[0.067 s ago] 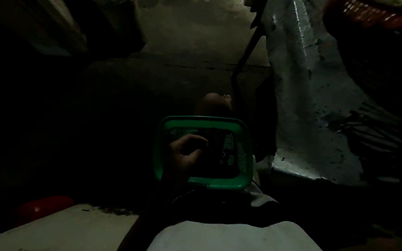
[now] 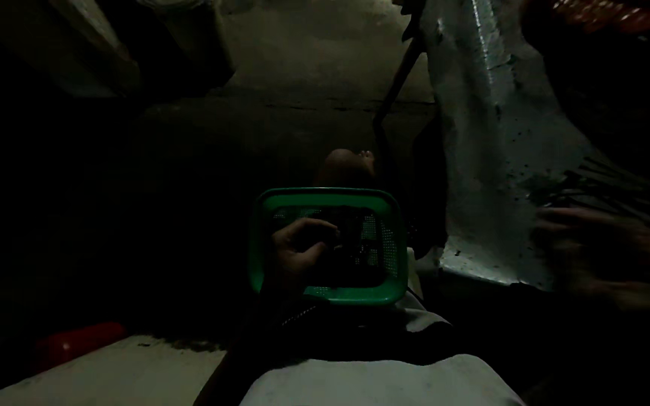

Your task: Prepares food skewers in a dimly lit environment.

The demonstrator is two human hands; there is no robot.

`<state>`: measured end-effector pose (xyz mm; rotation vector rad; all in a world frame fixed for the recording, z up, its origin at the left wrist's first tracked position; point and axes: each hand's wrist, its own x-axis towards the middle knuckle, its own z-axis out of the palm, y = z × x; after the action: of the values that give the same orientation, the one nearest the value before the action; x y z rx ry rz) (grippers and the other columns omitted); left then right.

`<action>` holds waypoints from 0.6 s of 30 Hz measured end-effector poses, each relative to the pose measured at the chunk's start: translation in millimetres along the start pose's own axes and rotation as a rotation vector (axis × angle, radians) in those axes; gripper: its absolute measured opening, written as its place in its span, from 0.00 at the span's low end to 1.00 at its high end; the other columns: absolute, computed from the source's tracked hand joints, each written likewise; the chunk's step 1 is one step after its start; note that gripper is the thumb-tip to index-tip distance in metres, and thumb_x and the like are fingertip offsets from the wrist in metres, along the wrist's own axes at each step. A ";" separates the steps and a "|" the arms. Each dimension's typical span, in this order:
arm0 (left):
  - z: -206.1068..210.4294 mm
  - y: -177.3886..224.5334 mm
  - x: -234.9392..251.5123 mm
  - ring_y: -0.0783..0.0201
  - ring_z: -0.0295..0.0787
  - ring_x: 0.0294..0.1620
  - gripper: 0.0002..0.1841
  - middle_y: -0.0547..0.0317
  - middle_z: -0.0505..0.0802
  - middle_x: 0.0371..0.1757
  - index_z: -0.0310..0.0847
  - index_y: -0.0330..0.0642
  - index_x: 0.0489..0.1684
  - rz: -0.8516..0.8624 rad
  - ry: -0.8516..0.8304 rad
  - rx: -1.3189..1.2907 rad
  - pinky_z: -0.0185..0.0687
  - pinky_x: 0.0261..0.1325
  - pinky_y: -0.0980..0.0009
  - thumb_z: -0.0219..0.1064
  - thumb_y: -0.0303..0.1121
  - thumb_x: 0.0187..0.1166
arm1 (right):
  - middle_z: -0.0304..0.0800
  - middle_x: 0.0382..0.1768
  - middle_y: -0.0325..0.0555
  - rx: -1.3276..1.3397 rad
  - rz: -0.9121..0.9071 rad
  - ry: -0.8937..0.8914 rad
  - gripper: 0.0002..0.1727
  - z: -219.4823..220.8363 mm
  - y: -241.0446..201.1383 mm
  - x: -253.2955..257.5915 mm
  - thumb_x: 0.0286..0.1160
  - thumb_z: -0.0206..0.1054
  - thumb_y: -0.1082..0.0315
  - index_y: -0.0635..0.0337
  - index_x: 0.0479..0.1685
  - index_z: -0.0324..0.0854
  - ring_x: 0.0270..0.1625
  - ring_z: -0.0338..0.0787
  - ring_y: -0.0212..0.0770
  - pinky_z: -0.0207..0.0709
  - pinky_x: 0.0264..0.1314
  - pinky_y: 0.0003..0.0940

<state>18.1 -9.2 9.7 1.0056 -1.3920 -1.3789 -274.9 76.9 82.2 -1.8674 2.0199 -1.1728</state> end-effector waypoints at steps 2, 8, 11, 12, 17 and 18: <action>3.7 3.8 0.6 0.69 0.95 0.45 0.09 0.57 0.97 0.43 0.88 0.30 0.45 0.023 -0.051 -0.057 0.92 0.54 0.73 0.66 0.15 0.72 | 0.94 0.41 0.53 0.156 -0.014 -0.152 0.19 52.3 -37.9 1.0 0.75 0.71 0.61 0.71 0.53 0.88 0.40 0.89 0.26 0.82 0.46 0.18; 16.1 2.3 1.4 0.71 0.94 0.44 0.10 0.59 0.97 0.43 0.88 0.29 0.44 0.085 -0.011 -0.086 0.92 0.53 0.75 0.69 0.13 0.67 | 0.91 0.36 0.32 0.548 0.193 -0.437 0.09 116.3 -45.8 9.9 0.74 0.73 0.64 0.58 0.44 0.89 0.36 0.85 0.13 0.78 0.40 0.09; 16.7 -0.1 2.0 0.72 0.94 0.43 0.09 0.61 0.97 0.41 0.87 0.31 0.42 0.106 0.011 -0.082 0.92 0.51 0.75 0.71 0.14 0.68 | 0.90 0.32 0.30 0.620 0.230 -0.502 0.05 113.8 -40.7 16.0 0.74 0.73 0.68 0.60 0.40 0.89 0.32 0.83 0.12 0.76 0.37 0.08; 16.5 -1.5 2.4 0.72 0.94 0.42 0.08 0.61 0.97 0.41 0.87 0.33 0.42 0.111 0.011 -0.087 0.92 0.50 0.75 0.72 0.15 0.68 | 0.90 0.31 0.29 0.628 0.232 -0.509 0.04 112.1 -38.5 16.7 0.74 0.73 0.69 0.59 0.39 0.89 0.32 0.83 0.11 0.76 0.36 0.07; 10.5 0.9 3.6 0.68 0.95 0.41 0.06 0.57 0.96 0.40 0.86 0.33 0.42 0.076 0.020 -0.084 0.93 0.48 0.72 0.71 0.18 0.72 | 0.89 0.30 0.26 0.551 0.234 -0.504 0.04 103.8 -28.5 15.8 0.74 0.73 0.66 0.56 0.38 0.90 0.30 0.81 0.10 0.74 0.34 0.07; 10.1 3.0 3.4 0.68 0.95 0.40 0.06 0.57 0.96 0.39 0.86 0.33 0.42 0.061 0.027 -0.078 0.93 0.48 0.72 0.71 0.17 0.71 | 0.89 0.30 0.26 0.538 0.226 -0.505 0.04 103.5 -28.3 15.5 0.74 0.73 0.65 0.56 0.39 0.90 0.29 0.80 0.10 0.73 0.34 0.06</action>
<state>7.6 -9.6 13.2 0.9207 -1.3286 -1.3591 -195.3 20.5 35.1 -1.4369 1.4183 -0.9355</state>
